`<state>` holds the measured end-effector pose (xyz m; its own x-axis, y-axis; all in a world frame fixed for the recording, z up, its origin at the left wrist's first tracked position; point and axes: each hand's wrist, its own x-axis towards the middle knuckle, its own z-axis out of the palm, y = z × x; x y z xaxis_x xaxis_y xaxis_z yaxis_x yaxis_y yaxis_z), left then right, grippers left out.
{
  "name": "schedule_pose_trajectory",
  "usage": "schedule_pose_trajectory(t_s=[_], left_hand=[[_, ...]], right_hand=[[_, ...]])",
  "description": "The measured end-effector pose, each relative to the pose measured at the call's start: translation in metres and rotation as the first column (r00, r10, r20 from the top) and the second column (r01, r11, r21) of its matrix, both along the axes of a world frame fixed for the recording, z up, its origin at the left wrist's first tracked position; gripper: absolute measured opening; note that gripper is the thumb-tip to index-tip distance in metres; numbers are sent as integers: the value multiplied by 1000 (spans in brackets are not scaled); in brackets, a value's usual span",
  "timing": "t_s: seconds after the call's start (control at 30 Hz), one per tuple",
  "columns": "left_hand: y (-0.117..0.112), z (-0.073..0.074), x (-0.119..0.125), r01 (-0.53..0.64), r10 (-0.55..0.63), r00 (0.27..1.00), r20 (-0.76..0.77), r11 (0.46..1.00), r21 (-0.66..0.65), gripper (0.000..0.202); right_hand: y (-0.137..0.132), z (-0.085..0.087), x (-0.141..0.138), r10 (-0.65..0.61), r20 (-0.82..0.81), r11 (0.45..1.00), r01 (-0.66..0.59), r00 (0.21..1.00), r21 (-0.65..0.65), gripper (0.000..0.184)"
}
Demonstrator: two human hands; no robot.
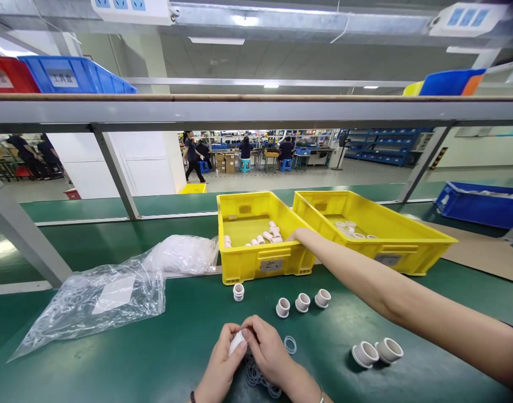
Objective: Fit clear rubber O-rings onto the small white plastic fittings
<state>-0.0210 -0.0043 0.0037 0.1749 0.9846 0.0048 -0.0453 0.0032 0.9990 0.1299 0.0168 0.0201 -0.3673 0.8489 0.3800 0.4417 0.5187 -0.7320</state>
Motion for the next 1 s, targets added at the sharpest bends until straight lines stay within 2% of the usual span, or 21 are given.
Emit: schedule_pose_trajectory(t_s=[0.13, 0.33, 0.47, 0.7, 0.87, 1.0], left_hand=[[1, 2, -2, 17, -6, 992, -125, 996, 88, 28], [-2, 10, -1, 18, 6, 987, -159, 989, 148, 25], [-4, 7, -1, 50, -9, 976, -215, 981, 188, 25], [-4, 4, -4, 55, 47, 931, -362, 963, 265, 20], [-5, 9, -4, 134, 30, 879, -475, 943, 306, 18], [-7, 6, -5, 185, 34, 849, -527, 915, 359, 15]], right_hand=[[0, 3, -2, 7, -59, 1000, -9, 998, -30, 16], [1, -2, -6, -17, -208, 984, -21, 978, -179, 20], [4, -7, -8, -21, -282, 967, -51, 959, -248, 23], [2, -8, -10, -20, -166, 978, -16, 986, -210, 26], [0, -7, -10, -8, -116, 973, -19, 993, -229, 30], [1, -7, -9, -16, -66, 975, 1, 998, -220, 28]])
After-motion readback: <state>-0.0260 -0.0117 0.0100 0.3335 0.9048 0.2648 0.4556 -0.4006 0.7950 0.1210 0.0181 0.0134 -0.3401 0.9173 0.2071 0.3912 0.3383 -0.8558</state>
